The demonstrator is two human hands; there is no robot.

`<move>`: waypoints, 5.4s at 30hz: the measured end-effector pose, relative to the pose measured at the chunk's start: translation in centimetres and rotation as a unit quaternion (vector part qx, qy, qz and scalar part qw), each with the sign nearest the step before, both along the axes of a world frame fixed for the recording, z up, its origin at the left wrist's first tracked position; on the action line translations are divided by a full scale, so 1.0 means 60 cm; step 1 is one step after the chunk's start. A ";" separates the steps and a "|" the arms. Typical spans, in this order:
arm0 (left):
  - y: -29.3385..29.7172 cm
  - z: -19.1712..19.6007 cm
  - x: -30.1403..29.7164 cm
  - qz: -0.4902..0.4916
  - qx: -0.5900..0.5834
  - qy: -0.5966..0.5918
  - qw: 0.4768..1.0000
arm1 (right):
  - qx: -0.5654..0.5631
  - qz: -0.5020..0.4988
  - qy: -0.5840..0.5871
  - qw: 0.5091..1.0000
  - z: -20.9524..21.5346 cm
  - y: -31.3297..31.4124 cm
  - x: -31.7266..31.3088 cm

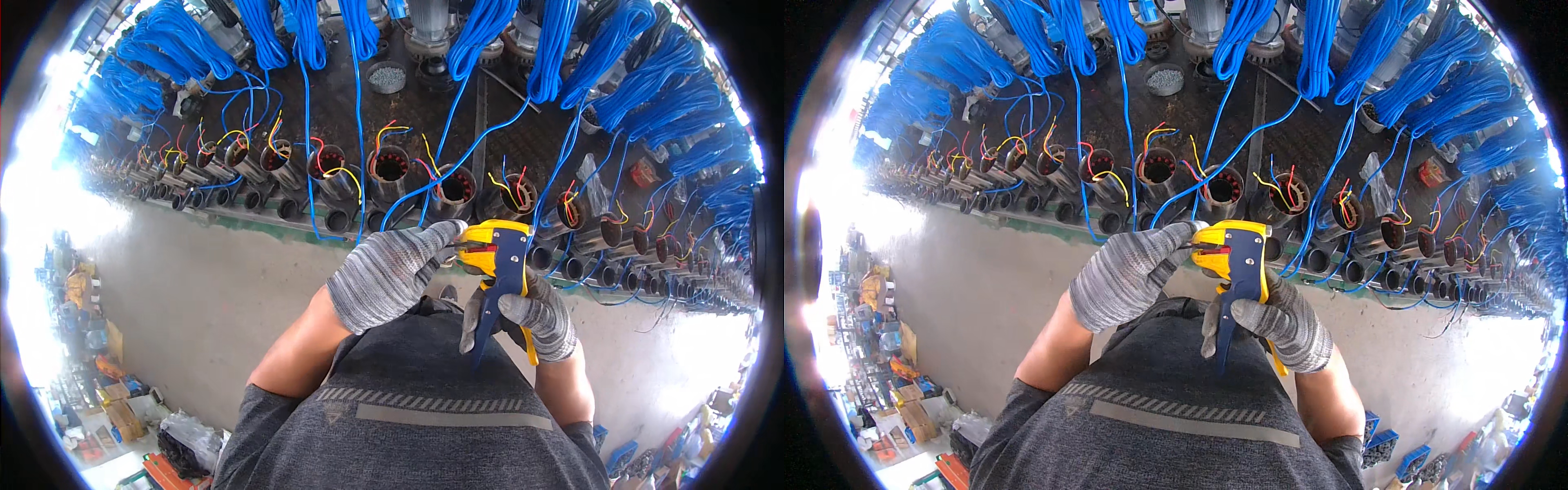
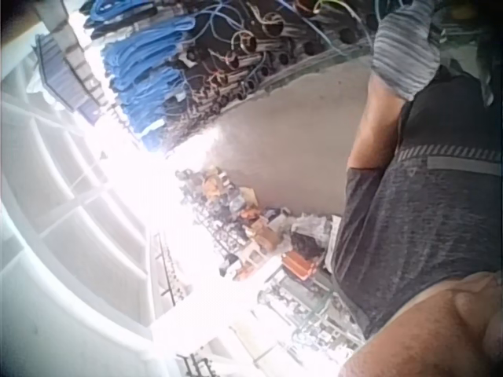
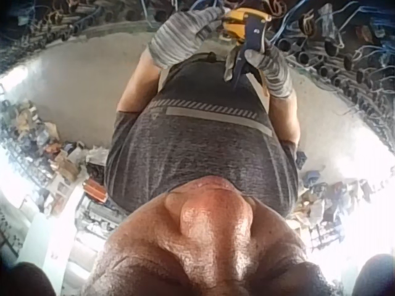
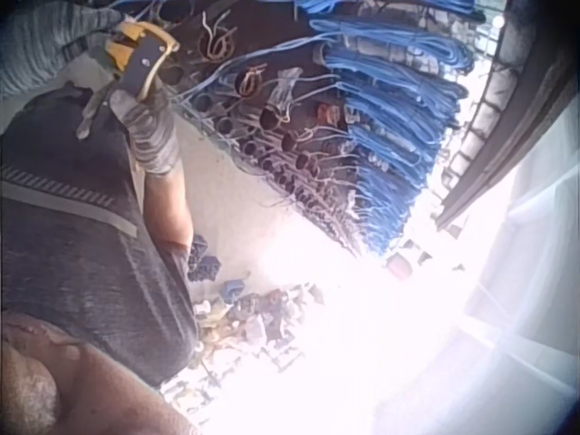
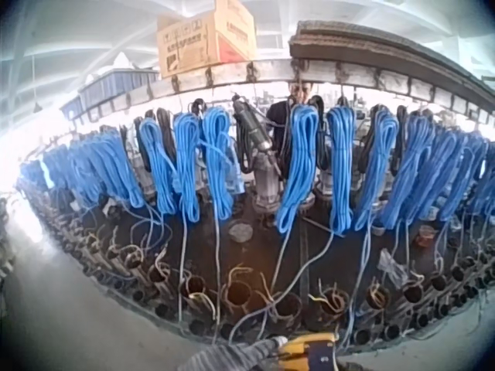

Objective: Stripping the insulation from the ends of various colored wires attached to electrical motor components using a wire stripper.

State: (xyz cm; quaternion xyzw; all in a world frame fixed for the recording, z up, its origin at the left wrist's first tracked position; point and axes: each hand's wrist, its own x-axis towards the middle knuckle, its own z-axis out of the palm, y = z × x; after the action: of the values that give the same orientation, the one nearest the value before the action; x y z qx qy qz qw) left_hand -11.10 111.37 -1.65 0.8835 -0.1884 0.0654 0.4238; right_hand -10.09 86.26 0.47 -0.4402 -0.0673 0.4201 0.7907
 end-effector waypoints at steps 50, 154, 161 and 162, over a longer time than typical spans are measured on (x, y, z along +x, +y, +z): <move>-0.170 0.018 0.014 -0.239 -0.500 0.186 0.811 | -0.175 -0.171 -0.476 0.845 -0.270 -0.086 -0.012; 0.136 -0.007 -0.080 0.099 -0.573 0.150 0.800 | 0.087 0.095 0.016 0.992 -0.007 0.181 -0.014; 0.132 -0.020 -0.082 0.148 -0.511 0.149 0.833 | 0.058 0.081 -0.036 0.994 -0.009 0.191 -0.011; 0.131 -0.022 -0.083 0.154 -0.520 0.153 0.826 | 0.065 0.083 -0.038 0.994 -0.011 0.189 -0.010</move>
State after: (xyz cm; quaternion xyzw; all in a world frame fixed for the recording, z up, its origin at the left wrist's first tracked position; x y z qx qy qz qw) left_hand -16.10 119.21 -2.95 0.5489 0.0790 0.0822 0.8281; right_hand -10.72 97.60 -0.18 -0.3964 -0.1611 0.4621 0.7768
